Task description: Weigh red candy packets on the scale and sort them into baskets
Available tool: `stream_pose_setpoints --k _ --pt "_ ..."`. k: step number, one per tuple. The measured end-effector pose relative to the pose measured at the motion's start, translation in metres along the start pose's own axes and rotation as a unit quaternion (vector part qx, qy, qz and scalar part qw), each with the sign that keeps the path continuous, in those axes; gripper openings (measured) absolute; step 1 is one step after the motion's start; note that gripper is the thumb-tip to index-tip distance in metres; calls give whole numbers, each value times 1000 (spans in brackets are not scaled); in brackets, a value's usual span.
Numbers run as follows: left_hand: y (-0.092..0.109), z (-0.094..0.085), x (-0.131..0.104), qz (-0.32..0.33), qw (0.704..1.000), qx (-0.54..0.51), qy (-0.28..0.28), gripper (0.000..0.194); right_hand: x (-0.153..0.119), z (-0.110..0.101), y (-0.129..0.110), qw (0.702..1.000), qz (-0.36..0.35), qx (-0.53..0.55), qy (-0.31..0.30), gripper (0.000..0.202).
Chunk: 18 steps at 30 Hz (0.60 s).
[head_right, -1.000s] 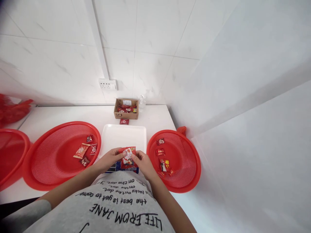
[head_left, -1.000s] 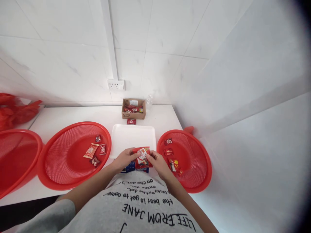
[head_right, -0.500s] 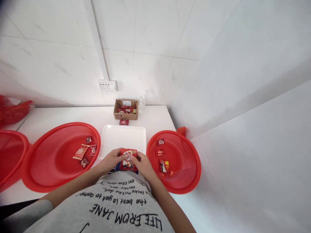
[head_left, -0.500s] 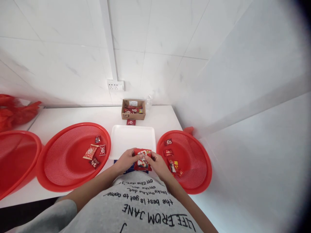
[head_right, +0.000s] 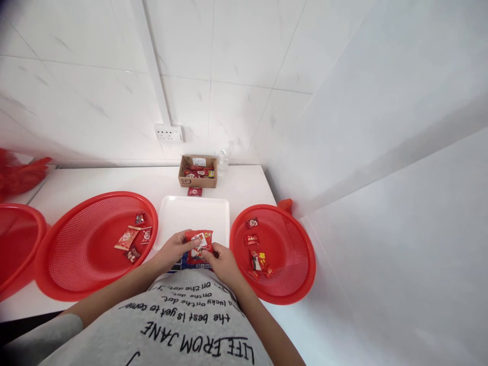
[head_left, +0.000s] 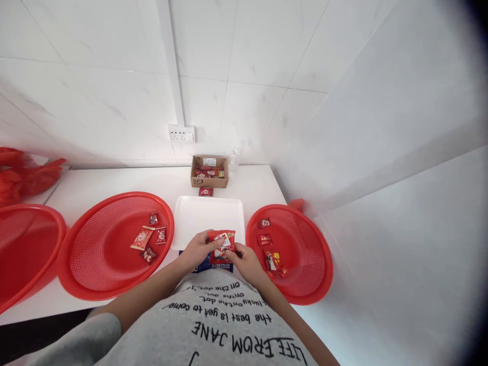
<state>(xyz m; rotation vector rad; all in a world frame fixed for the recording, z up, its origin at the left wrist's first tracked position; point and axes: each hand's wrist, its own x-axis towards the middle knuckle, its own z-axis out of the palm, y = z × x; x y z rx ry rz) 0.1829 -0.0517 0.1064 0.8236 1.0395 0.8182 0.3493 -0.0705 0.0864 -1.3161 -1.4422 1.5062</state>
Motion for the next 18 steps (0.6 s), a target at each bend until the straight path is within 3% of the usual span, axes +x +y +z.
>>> stream_pose_setpoints --k 5,10,18 --pt "2 1 -1 12 999 8 -49 42 0 1 1 999 -3 15 36 26" --pt "-5 1 -2 5 989 104 -109 44 1 -2 -2 996 4 16 90 30" --pt "-9 2 -3 -8 989 105 -104 43 3 -2 2 997 6 37 65 32"
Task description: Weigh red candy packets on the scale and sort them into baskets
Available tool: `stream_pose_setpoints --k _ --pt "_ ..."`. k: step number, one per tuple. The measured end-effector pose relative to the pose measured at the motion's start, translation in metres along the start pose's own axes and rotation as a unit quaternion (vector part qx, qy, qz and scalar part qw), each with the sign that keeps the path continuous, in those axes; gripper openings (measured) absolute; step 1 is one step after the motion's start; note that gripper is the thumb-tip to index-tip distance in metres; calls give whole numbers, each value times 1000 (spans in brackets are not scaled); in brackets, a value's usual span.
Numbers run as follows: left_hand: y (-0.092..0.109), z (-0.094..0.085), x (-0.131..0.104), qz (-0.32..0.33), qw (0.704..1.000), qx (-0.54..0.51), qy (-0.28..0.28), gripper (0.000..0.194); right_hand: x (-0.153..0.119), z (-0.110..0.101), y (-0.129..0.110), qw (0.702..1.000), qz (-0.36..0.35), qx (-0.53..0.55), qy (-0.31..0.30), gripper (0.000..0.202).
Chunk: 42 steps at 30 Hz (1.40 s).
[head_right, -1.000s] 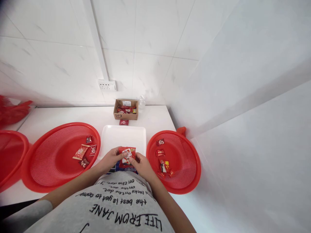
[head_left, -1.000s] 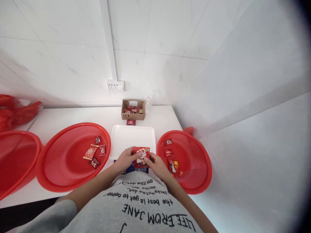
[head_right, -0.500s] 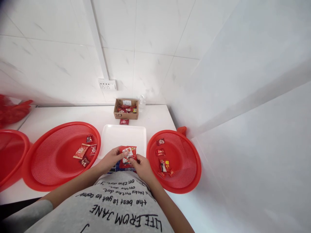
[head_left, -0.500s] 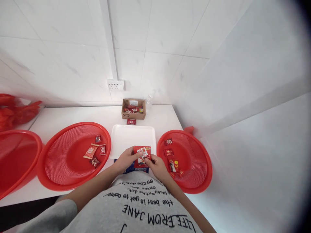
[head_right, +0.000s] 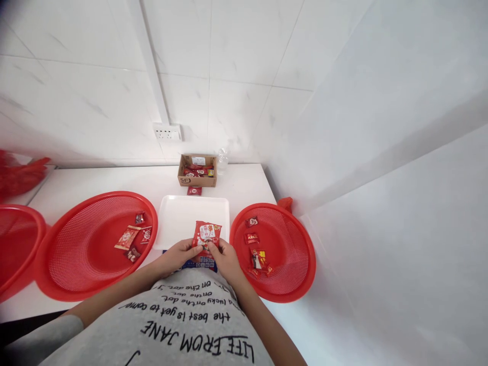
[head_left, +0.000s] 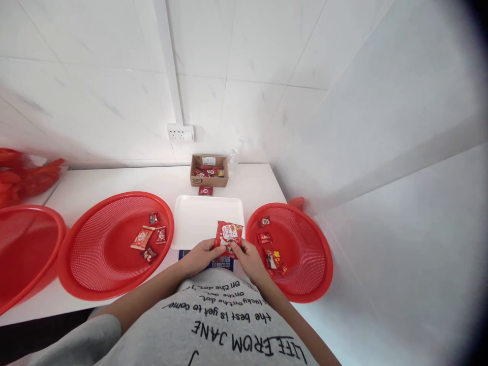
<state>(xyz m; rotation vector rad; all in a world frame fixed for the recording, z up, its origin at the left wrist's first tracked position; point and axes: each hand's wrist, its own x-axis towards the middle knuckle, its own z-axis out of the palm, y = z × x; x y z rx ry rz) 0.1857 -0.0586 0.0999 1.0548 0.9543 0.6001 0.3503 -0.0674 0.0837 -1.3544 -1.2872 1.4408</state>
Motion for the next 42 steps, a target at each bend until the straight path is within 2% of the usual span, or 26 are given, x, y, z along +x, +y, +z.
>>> stream_pose_setpoints --k 2,5,8,11,14,16,19,24,28,33,36,38,42 --pt "0 -2 1 -7 1000 0 25 42 1 -1 2 1000 0 -15 -3 31" --pt "-4 -11 6 -17 994 -15 109 41 4 -12 5 999 10 -37 20 33" --pt "-13 -27 12 -64 978 -96 171 38 10 -37 18 993 20 -63 96 35" --pt "-24 -38 13 -157 957 -172 175 34 14 -73 48 962 49 -189 192 37" --pt "-31 -38 8 -194 951 -181 157 34 10 -105 89 913 142 -349 157 55" --pt "-34 -35 4 -204 950 -182 150 34 4 -117 113 877 229 -405 121 69" --pt "-35 -29 4 -202 949 -184 156 34 -4 -121 133 866 254 -416 111 77" --pt "-30 -23 11 -189 951 -181 166 32 4 -122 132 891 183 -403 106 65" --pt "-27 -20 14 -184 952 -181 166 33 25 -131 125 917 142 -362 90 49" --pt "-30 -21 13 -175 951 -184 174 36 51 -142 112 945 93 -309 42 41" --pt "-30 -20 11 -174 950 -185 182 37 71 -149 102 945 76 -318 23 36" --pt "-29 -19 11 -175 948 -185 191 37 87 -151 99 935 72 -345 33 37" --pt "-27 -16 9 -176 944 -188 207 36 112 -148 103 910 80 -405 45 51"
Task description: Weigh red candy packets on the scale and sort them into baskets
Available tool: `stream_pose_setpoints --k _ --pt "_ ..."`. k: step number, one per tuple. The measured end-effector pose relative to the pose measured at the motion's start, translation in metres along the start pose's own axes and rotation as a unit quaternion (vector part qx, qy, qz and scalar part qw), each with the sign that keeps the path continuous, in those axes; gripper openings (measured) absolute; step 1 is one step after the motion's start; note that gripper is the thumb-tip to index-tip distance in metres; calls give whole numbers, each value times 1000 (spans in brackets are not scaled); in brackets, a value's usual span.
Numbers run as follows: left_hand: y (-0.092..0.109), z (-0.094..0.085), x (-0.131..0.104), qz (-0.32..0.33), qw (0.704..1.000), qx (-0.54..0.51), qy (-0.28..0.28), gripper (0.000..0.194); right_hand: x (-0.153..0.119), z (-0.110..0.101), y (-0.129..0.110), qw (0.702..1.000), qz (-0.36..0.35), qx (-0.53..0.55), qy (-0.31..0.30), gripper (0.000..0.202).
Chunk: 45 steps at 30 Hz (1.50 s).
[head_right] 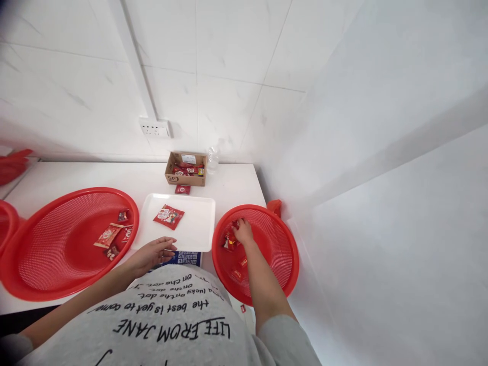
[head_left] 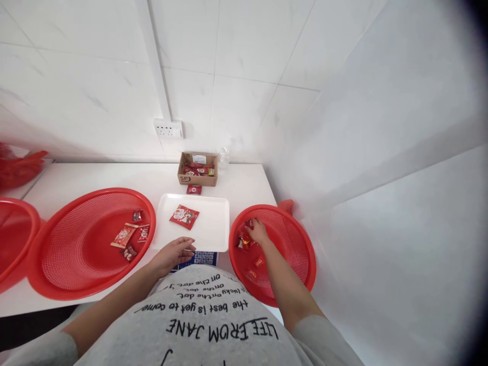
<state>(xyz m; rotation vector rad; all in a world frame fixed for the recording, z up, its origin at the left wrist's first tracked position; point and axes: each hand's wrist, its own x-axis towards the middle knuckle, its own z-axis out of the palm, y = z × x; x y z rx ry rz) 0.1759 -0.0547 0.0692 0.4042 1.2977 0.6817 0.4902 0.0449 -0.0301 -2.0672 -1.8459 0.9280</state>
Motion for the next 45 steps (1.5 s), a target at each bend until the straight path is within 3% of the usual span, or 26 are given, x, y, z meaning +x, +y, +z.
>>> stream_pose_setpoints --k 4,8,14,20,26,28,33,37,45 --pt "-1 1 -2 6 1000 -4 15 35 1 16 0 998 24 -57 -27 69" --pt "-1 0 -4 5 1000 -8 24 35 -17 23 3 994 28 -97 -31 64" --pt "-1 3 -2 -1 1000 -3 13 34 -37 21 13 992 41 -120 -2 52" --pt "0 3 0 -1 1000 13 7 32 -30 5 28 992 14 -103 -76 54" --pt "0 2 1 0 1000 12 -7 31 -39 -11 50 986 11 -93 -139 90" --pt "-1 1 3 -3 1000 14 -11 30 -46 -8 52 988 22 -95 -123 89" --pt "-2 1 7 -10 1000 18 -12 29 -61 7 43 993 49 -96 -41 56" --pt "-1 0 7 -14 1000 18 -16 30 -66 10 35 995 64 -79 -1 44" --pt "-1 -3 7 -12 999 33 -15 31 -69 9 45 993 107 31 26 38"
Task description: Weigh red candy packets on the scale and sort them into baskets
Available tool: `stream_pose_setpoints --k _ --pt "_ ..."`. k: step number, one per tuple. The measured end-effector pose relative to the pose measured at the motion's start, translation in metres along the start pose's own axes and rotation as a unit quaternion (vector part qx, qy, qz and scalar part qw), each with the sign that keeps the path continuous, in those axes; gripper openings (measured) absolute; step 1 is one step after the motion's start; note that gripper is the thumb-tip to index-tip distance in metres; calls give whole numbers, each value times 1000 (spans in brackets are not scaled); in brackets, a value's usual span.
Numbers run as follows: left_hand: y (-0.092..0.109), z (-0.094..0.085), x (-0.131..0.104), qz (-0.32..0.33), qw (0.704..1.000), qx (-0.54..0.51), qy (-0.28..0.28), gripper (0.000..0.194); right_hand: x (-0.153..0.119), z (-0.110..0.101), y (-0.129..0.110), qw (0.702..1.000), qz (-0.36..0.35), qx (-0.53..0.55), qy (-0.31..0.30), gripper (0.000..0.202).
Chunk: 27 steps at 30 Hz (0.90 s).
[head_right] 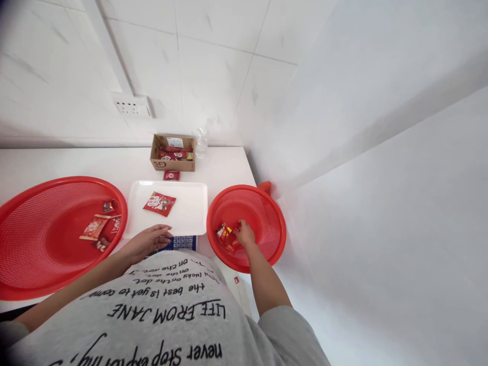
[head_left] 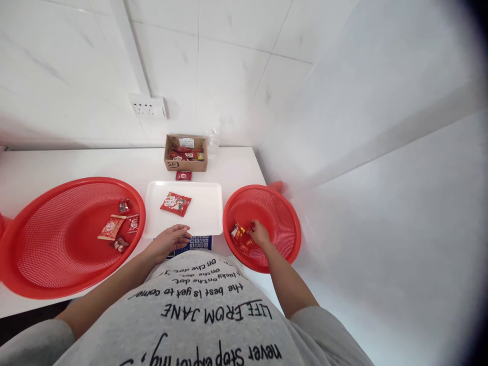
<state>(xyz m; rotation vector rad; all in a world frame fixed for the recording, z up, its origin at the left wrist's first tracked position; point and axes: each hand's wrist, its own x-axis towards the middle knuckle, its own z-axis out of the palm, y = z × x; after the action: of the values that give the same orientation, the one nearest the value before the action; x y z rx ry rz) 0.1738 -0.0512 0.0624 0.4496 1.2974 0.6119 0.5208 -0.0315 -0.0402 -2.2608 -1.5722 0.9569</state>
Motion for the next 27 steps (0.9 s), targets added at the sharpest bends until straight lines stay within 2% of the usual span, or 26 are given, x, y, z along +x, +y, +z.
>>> stream_pose_setpoints --k 6,9,12,17,19,21,24,27 --pt "1 -6 -1 1 1000 3 -2 32 -4 -2 -6 990 49 123 56 52" --pt "0 -8 -1 4 1000 8 -10 33 -12 -6 -25 976 29 203 75 51" --pt "1 -5 -1 10 999 18 -29 35 -25 -13 -56 961 -5 266 74 47" --pt "13 12 -8 38 993 44 -106 36 -54 -17 -121 917 -81 390 27 44" --pt "19 21 -12 51 988 49 -140 38 -68 -14 -146 915 -118 386 0 40" --pt "23 28 -15 61 983 47 -168 38 -80 -9 -167 925 -149 349 -15 38" --pt "23 33 -16 83 978 27 -188 35 -94 1 -187 930 -182 316 -38 37" --pt "19 29 -13 92 981 -11 -172 31 -101 7 -192 919 -192 330 -99 35"
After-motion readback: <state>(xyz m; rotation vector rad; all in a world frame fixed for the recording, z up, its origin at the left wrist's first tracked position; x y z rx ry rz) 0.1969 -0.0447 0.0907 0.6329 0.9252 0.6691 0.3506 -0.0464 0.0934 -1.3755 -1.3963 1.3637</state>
